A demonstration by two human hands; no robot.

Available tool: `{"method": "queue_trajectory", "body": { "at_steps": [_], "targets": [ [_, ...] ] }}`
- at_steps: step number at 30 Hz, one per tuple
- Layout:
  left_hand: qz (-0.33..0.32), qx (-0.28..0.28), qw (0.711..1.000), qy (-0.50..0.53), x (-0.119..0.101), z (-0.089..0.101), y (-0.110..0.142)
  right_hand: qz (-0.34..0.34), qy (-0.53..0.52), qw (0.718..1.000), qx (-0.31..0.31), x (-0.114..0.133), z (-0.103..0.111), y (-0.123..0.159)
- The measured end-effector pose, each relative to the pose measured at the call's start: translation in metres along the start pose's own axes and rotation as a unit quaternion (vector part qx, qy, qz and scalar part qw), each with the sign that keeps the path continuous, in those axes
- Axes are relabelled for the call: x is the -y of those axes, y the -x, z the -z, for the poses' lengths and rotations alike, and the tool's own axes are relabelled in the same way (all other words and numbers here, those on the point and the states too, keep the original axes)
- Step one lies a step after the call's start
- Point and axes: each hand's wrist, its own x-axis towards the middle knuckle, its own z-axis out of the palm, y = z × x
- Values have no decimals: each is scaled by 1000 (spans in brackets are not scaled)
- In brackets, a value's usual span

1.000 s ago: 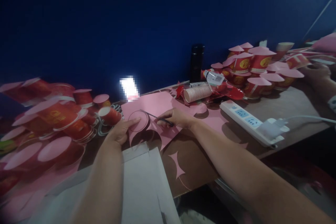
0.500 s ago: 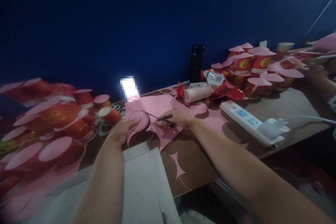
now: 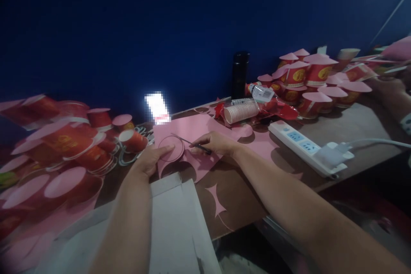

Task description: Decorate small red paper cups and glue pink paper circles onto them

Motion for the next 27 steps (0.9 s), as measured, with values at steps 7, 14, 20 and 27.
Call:
{"method": "queue_trajectory", "body": {
  "at_steps": [7, 14, 20, 27],
  "targets": [
    [18, 1, 1000, 9, -2, 0, 3, 6, 26, 1000, -8, 2, 2, 1],
    [26, 1, 1000, 3, -7, -1, 5, 16, 34, 999, -15, 3, 1, 2],
    [15, 18, 1000, 2, -7, 1, 5, 19, 9, 1000, -11, 2, 1, 1],
    [27, 19, 999, 0, -8, 3, 6, 16, -3, 1000, -3, 3, 2, 2]
  ]
}}
